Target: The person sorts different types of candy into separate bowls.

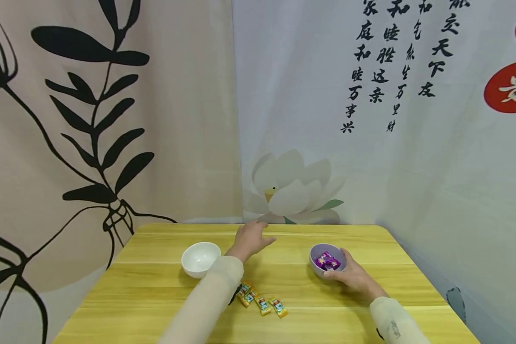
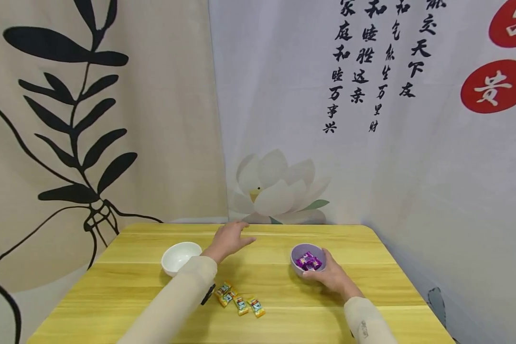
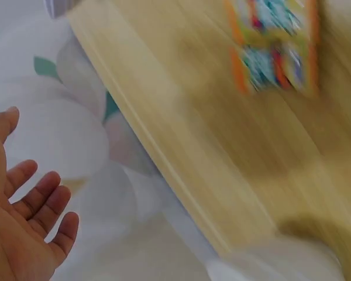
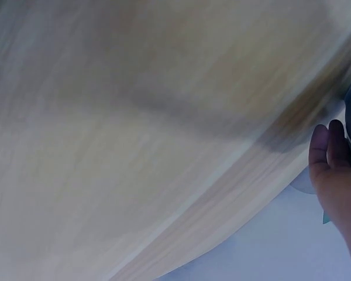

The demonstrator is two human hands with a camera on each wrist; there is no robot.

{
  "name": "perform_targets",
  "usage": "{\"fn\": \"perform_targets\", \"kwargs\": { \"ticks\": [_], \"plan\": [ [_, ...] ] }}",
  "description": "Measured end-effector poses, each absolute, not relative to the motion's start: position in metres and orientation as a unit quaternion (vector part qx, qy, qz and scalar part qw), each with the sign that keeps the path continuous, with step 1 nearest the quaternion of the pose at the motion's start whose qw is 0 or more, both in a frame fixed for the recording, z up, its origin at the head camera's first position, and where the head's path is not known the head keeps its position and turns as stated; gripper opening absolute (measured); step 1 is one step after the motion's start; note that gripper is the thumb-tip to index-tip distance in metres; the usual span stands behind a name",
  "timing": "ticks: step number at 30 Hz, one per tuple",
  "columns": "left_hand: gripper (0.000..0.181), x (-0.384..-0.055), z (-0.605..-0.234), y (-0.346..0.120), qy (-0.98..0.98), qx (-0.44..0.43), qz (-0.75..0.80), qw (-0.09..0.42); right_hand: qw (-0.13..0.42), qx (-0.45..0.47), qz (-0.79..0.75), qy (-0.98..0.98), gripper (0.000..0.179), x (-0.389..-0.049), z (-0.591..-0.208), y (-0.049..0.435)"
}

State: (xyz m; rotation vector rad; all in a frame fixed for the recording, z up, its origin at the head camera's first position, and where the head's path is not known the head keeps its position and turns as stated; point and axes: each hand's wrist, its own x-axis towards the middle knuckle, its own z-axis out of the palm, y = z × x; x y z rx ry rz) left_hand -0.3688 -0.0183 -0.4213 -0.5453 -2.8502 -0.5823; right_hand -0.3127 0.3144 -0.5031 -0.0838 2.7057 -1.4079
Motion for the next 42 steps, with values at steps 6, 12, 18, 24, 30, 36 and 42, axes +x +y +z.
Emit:
{"fn": "perform_targets", "kwargs": {
  "ticks": [6, 12, 18, 24, 30, 36, 42],
  "plan": [
    [0.068, -0.370, -0.428, -0.069, -0.966, -0.157, -0.189, 0.085, 0.055, -0.028, -0.449, 0.891, 0.117, -0.314, -0.501, 0.315],
    [0.082, -0.367, -0.437, -0.124, -0.970, -0.124, -0.201, 0.065, 0.059, -0.032, -0.447, 0.892, 0.117, -0.316, -0.500, 0.317],
    [0.100, -0.358, -0.444, -0.166, -0.968, -0.096, -0.227, 0.039, 0.061, -0.037, -0.420, 0.905, 0.120, -0.315, -0.498, 0.319],
    [0.104, -0.350, -0.455, -0.192, -0.966, -0.086, -0.242, 0.031, 0.068, -0.036, -0.432, 0.899, 0.122, -0.315, -0.498, 0.318],
    [0.116, -0.341, -0.471, -0.206, -0.964, -0.083, -0.252, 0.023, 0.074, -0.037, -0.431, 0.899, 0.122, -0.315, -0.498, 0.318],
    [0.120, -0.335, -0.480, -0.209, -0.959, -0.079, -0.272, 0.015, 0.067, -0.030, -0.413, 0.908, 0.119, -0.315, -0.496, 0.317],
    [0.120, -0.336, -0.487, -0.209, -0.959, -0.074, -0.273, 0.016, 0.037, -0.049, -0.382, 0.922, 0.115, -0.318, -0.486, 0.318]
  ]
}}
